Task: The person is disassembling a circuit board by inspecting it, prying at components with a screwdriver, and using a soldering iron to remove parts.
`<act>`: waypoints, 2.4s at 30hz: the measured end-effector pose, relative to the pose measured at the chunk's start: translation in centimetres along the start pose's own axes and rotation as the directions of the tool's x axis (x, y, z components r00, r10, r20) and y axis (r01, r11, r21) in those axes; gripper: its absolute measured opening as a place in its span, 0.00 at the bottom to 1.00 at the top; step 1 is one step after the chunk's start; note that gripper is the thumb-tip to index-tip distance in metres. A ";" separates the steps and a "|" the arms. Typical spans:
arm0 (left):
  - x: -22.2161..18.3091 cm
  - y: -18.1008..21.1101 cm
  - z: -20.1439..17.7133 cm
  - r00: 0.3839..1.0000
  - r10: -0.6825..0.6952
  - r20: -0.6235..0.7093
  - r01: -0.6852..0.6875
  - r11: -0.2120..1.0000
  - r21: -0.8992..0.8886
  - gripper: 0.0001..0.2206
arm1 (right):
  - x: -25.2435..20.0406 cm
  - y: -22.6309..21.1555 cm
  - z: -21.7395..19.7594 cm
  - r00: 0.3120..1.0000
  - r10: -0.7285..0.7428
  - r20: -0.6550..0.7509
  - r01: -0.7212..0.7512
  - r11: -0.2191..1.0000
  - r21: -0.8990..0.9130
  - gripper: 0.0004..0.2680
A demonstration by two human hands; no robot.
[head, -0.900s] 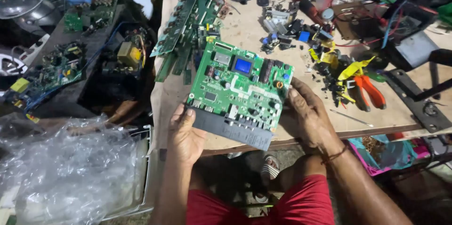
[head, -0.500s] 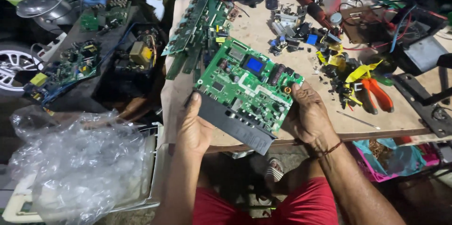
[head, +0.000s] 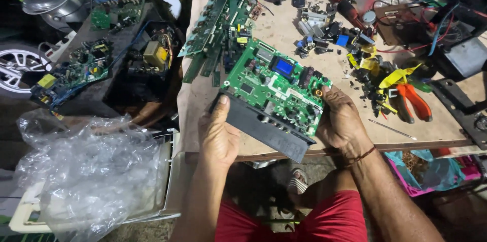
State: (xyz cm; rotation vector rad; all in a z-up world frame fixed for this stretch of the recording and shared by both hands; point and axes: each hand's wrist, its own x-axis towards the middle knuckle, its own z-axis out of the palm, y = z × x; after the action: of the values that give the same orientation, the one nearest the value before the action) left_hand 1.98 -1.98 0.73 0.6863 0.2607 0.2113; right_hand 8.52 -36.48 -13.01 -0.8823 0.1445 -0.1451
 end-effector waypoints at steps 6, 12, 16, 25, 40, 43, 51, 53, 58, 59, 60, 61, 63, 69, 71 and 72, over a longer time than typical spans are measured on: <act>-4.3 2.0 4.2 0.992 0.027 0.124 -0.034 0.998 0.051 0.06 | -2.3 -1.3 3.6 1.000 0.024 0.008 -0.024 1.000 0.011 0.07; -2.9 0.8 2.0 0.984 0.059 0.169 -0.071 0.995 0.066 0.04 | -10.0 -8.0 15.5 0.999 -0.025 0.038 0.025 1.000 0.007 0.08; -3.1 0.4 1.7 0.969 0.114 0.221 -0.133 0.988 0.075 0.06 | -8.0 -7.4 13.5 0.997 -0.044 0.068 0.047 0.998 -0.045 0.07; -5.5 2.9 3.5 0.868 0.213 0.448 -0.300 0.945 0.131 0.05 | -8.7 -7.7 15.7 0.984 -0.043 0.173 0.045 0.999 -0.005 0.12; -8.4 4.1 5.0 0.204 0.326 0.923 -0.977 0.128 0.171 0.14 | -10.7 -10.7 17.0 0.892 -0.369 0.261 0.448 0.642 -0.623 0.26; -8.4 4.3 4.7 0.143 0.282 0.949 -0.988 0.091 0.122 0.14 | -13.7 -13.1 18.6 0.649 -0.610 0.455 0.680 0.195 -0.707 0.22; -7.9 4.8 4.6 -0.083 0.273 0.958 -0.974 -0.227 -0.020 0.13 | -15.8 -16.8 21.2 0.171 -0.120 0.978 0.781 -0.589 -0.209 0.10; -7.9 4.6 4.4 -0.092 0.280 0.956 -0.968 -0.252 -0.019 0.12 | -15.7 -16.9 21.5 0.160 -0.109 0.981 0.797 -0.572 -0.193 0.09; -7.3 3.5 3.3 -0.088 0.316 0.945 -0.976 -0.215 -0.019 0.15 | -14.6 -15.9 20.8 0.164 0.065 0.984 0.820 -0.564 -0.099 0.09; -7.3 3.2 2.9 -0.067 0.313 0.947 -0.975 -0.220 0.004 0.16 | -14.6 -15.7 20.9 0.143 0.054 0.988 0.833 -0.546 -0.090 0.10; -7.0 3.1 2.7 -0.052 0.312 0.949 -0.972 -0.232 0.023 0.18 | -14.3 -15.5 21.2 0.115 0.041 0.993 0.844 -0.532 -0.076 0.11; -6.9 3.0 2.9 -0.051 0.313 0.948 -0.972 -0.234 0.024 0.18 | -14.1 -15.2 21.1 0.112 0.042 0.993 0.844 -0.531 -0.073 0.11; -6.9 2.8 3.0 -0.091 0.335 0.938 -0.951 -0.308 0.018 0.14 | -14.0 -14.4 20.7 0.083 -0.062 0.995 0.824 -0.558 -0.103 0.08; -5.9 1.6 4.1 -0.197 0.479 0.855 -0.922 -0.387 0.004 0.06 | -13.0 -10.6 18.7 0.094 -0.276 0.957 0.831 -0.508 -0.228 0.11; -5.7 2.6 2.6 -0.149 0.410 0.900 -0.944 -0.329 -0.006 0.07 | -12.8 -10.2 18.5 0.097 -0.226 0.969 0.839 -0.505 -0.202 0.13; -5.5 2.7 2.2 -0.117 0.332 0.936 -0.966 -0.258 -0.029 0.08 | -13.0 -10.4 18.0 0.109 -0.180 0.978 0.838 -0.512 -0.188 0.15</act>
State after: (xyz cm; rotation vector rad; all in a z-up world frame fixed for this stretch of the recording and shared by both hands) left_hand -2.83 -2.74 5.02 1.8649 -1.1810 1.2954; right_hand -1.58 -26.96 7.22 -2.3660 -1.2754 -1.2598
